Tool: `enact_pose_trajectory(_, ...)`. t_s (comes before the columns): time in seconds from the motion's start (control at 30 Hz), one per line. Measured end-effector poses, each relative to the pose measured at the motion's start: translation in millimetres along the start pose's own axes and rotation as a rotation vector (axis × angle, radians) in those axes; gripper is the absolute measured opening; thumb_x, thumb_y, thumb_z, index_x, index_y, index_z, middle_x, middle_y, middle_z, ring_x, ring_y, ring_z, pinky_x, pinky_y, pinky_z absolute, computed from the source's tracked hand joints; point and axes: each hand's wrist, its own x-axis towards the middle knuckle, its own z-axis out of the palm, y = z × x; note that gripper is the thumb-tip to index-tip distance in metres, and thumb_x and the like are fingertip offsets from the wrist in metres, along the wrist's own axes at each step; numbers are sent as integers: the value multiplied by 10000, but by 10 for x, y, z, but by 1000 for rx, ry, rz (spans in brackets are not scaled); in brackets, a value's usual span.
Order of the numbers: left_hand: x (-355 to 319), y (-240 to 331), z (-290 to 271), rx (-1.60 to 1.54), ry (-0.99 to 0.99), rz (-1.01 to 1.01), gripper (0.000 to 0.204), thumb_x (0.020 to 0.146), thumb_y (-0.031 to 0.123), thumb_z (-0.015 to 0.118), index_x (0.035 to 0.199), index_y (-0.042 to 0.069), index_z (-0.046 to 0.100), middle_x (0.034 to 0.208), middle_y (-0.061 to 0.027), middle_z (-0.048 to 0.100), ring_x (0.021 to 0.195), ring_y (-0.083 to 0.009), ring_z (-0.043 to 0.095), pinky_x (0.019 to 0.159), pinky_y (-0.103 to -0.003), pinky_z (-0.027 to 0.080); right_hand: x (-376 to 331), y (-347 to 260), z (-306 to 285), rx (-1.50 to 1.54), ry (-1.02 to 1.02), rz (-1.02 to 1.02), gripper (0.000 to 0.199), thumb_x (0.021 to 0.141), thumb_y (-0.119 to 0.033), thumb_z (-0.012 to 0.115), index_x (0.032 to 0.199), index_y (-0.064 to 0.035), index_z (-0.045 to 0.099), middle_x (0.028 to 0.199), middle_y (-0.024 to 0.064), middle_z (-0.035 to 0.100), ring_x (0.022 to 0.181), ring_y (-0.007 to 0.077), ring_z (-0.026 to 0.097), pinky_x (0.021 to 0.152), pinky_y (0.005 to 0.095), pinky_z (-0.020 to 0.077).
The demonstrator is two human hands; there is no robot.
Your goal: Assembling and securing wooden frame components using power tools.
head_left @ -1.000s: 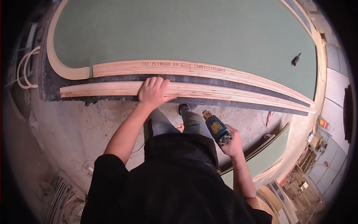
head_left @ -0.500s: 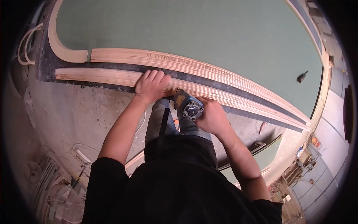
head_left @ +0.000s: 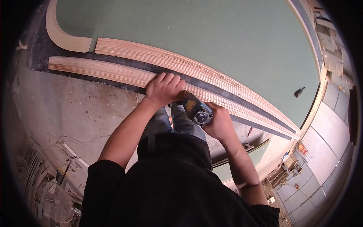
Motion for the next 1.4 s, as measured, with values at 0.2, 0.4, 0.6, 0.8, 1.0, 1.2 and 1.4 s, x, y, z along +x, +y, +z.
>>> enact_pose_trajectory(0.2,38,-4,-55,-30,-21,9,315,736,376,675,911,147,546,796,-13,471,762,-196,507,691,-327,420,-18,63,45,-65,-19,15,460,665,-102,726,1117,-38,668,908,195,675,844,412,642,729,438,533)
enact_pose_trajectory(0.4,70,61,-78,8,-46,17,431,724,517,720,866,153,539,831,-11,467,804,-198,496,717,-322,409,-674,256,-38,62,103,27,415,668,-101,697,1069,3,660,949,204,664,869,423,643,761,427,535)
enact_pose_trajectory(0.6,168,360,-38,-15,-154,-57,696,605,546,810,1102,107,600,959,-44,536,962,-236,532,903,-387,431,-1571,878,-152,270,253,190,316,670,-40,694,979,16,660,887,183,663,815,366,669,745,362,529)
enact_pose_trajectory(0.8,785,1540,491,-159,-203,90,857,643,567,783,1274,38,545,1156,-94,563,1130,-287,514,1045,-443,375,-1904,1566,-410,242,228,238,269,683,-26,698,942,28,649,881,189,661,819,378,662,731,359,524)
enact_pose_trajectory(1.0,853,1778,752,-45,-130,89,679,612,527,814,1075,79,599,923,-65,532,885,-264,527,824,-392,442,-1798,1985,-715,213,224,121,425,658,-30,689,1080,16,657,942,224,664,896,429,639,787,407,527)
enact_pose_trajectory(1.2,879,1800,791,-47,-65,90,578,612,447,843,1007,110,588,841,-47,504,786,-248,518,709,-369,455,-1483,1975,-787,126,136,73,509,644,-24,651,1152,-4,653,994,214,668,895,431,633,786,434,528)
enact_pose_trajectory(1.4,839,1758,862,-5,-18,91,396,662,252,759,987,132,568,822,-39,495,760,-231,516,670,-347,441,-1218,1771,-812,95,87,62,451,656,-39,679,1106,-9,667,946,212,665,868,424,633,761,446,524)
